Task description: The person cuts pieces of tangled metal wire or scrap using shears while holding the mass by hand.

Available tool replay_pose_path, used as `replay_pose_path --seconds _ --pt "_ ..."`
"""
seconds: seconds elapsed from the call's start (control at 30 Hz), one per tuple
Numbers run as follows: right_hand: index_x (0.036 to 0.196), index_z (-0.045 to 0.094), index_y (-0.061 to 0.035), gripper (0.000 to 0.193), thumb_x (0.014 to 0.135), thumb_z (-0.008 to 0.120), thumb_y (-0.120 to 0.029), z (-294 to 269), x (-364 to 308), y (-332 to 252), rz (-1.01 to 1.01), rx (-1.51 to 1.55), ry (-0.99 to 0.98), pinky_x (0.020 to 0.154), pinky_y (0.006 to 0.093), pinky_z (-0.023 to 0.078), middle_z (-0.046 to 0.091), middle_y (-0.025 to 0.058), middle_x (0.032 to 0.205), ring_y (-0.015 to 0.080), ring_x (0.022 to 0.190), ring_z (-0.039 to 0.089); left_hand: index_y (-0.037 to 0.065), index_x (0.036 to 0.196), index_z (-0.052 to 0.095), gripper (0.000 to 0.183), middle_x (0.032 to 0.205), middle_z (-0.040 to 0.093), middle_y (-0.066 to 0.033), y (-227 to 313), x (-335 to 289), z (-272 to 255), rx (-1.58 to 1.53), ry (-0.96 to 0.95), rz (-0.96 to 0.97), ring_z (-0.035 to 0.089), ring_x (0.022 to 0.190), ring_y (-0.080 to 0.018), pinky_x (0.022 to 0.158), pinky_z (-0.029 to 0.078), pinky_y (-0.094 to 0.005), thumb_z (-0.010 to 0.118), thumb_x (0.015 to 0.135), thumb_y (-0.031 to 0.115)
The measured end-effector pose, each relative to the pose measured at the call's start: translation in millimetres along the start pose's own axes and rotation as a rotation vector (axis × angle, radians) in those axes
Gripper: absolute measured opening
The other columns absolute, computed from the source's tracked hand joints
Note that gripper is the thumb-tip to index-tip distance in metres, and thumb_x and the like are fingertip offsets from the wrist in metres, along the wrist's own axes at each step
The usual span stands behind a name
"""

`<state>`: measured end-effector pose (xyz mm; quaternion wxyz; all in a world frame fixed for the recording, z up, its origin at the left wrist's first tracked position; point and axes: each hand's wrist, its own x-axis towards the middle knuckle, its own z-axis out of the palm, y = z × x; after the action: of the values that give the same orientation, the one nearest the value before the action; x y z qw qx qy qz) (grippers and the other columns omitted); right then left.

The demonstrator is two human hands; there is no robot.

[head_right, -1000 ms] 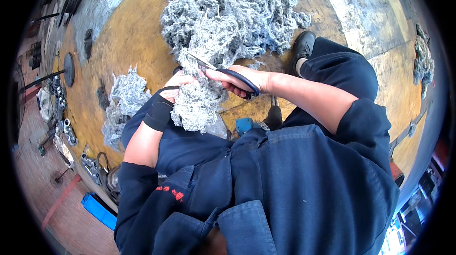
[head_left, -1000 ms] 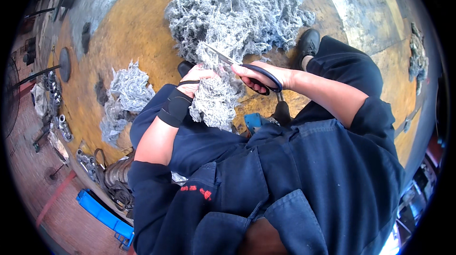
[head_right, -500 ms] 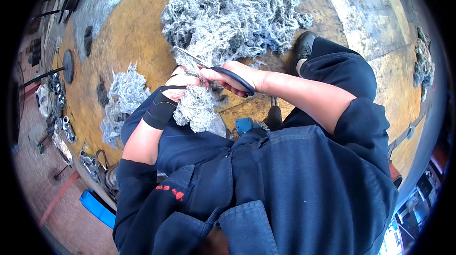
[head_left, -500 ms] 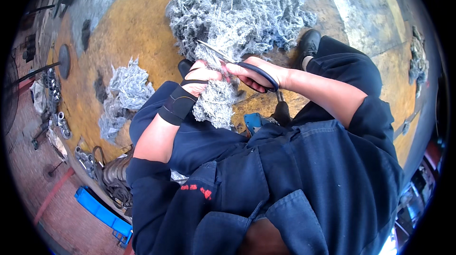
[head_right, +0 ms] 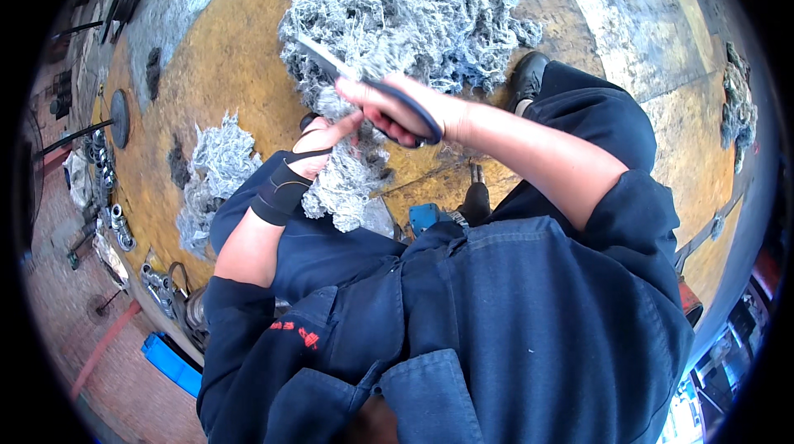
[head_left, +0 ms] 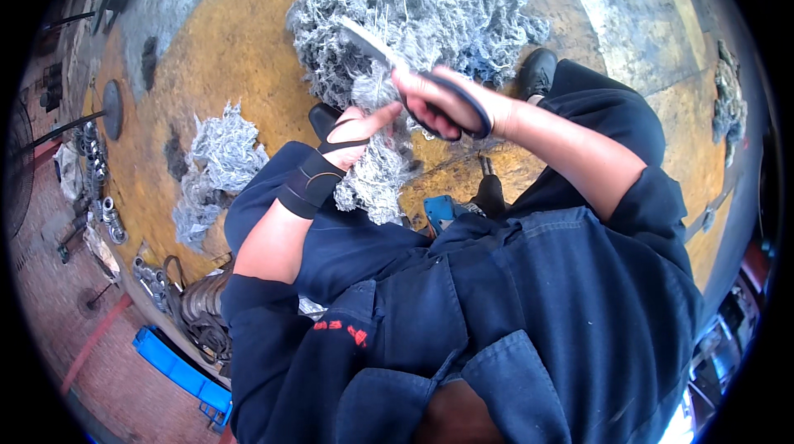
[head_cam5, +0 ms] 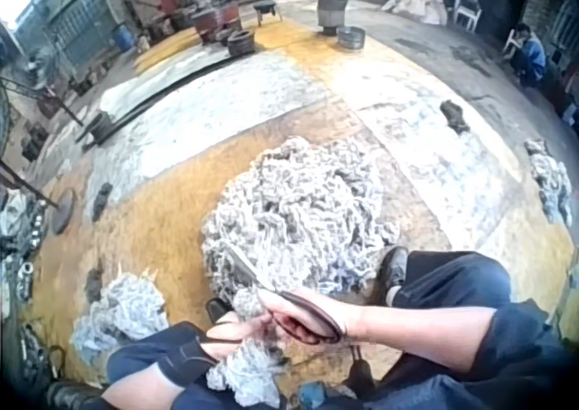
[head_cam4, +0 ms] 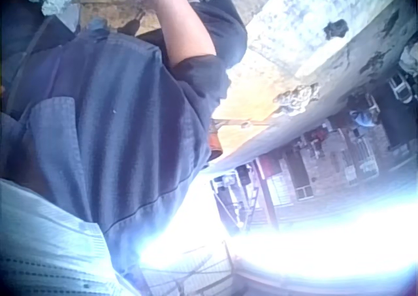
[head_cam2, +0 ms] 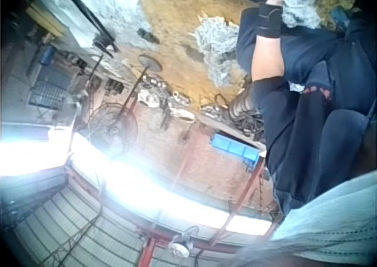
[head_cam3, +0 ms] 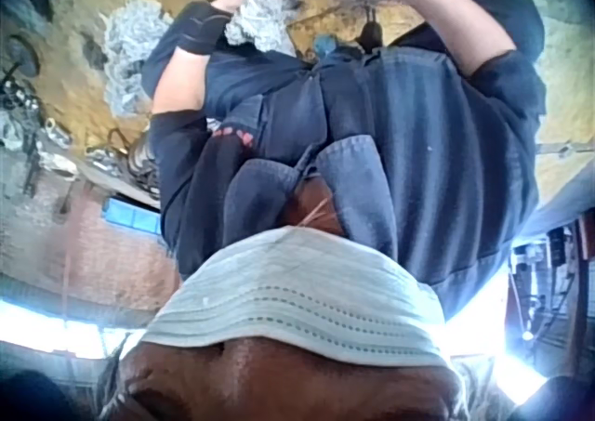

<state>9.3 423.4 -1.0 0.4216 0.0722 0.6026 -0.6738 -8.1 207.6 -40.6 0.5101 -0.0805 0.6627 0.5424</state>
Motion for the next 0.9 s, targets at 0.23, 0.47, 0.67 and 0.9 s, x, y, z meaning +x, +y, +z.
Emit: replay_pose_path --seconds 0.23,0.47,0.67,0.9 --pt "0.066 0.049 -0.0112 0.071 0.075 0.046 -0.081 -46 12 -3 0.083 -0.241 0.323 0.046 0.0198 0.040 0.043 -0.0039 0.056 0.0056 0.046 0.043 -0.001 0.091 0.062 0.022 0.079 0.065 -0.0126 -46 8 -23 -0.462 0.000 0.022 0.065 0.070 -0.0214 0.067 0.055 -0.0364 0.051 0.092 0.019" --pt "0.074 0.056 -0.0014 0.083 0.071 0.047 -0.084 -2 -7 44 0.289 -0.268 -0.298 0.046 0.0256 0.039 0.045 0.0002 0.059 0.0100 0.049 0.047 -0.002 0.095 0.062 0.020 0.091 0.066 -0.0113 -54 -23 -27 -0.454 0.206 0.147 0.065 0.084 -0.0191 0.077 0.052 -0.0319 0.055 0.087 0.014" --pt "0.078 0.057 0.0008 0.087 0.071 0.045 -0.085 7 -11 48 0.370 -0.272 -0.289 0.045 0.0262 0.037 0.044 0.0021 0.060 0.0124 0.049 0.044 0.000 0.086 0.063 0.014 0.086 0.065 -0.0070 -48 -37 -15 -0.520 0.279 0.187 0.063 0.077 -0.0152 0.074 0.050 -0.0273 0.054 0.085 0.011" --pt "0.073 0.051 -0.0038 0.081 0.076 0.038 -0.083 24 7 54 0.383 -0.052 -0.284 0.042 0.0233 0.035 0.043 0.0004 0.061 0.0081 0.046 0.042 -0.003 0.092 0.061 0.021 0.086 0.067 -0.0133 -52 -24 -7 -0.557 0.327 0.207 0.065 0.078 -0.0208 0.074 0.052 -0.0326 0.050 0.087 0.013"
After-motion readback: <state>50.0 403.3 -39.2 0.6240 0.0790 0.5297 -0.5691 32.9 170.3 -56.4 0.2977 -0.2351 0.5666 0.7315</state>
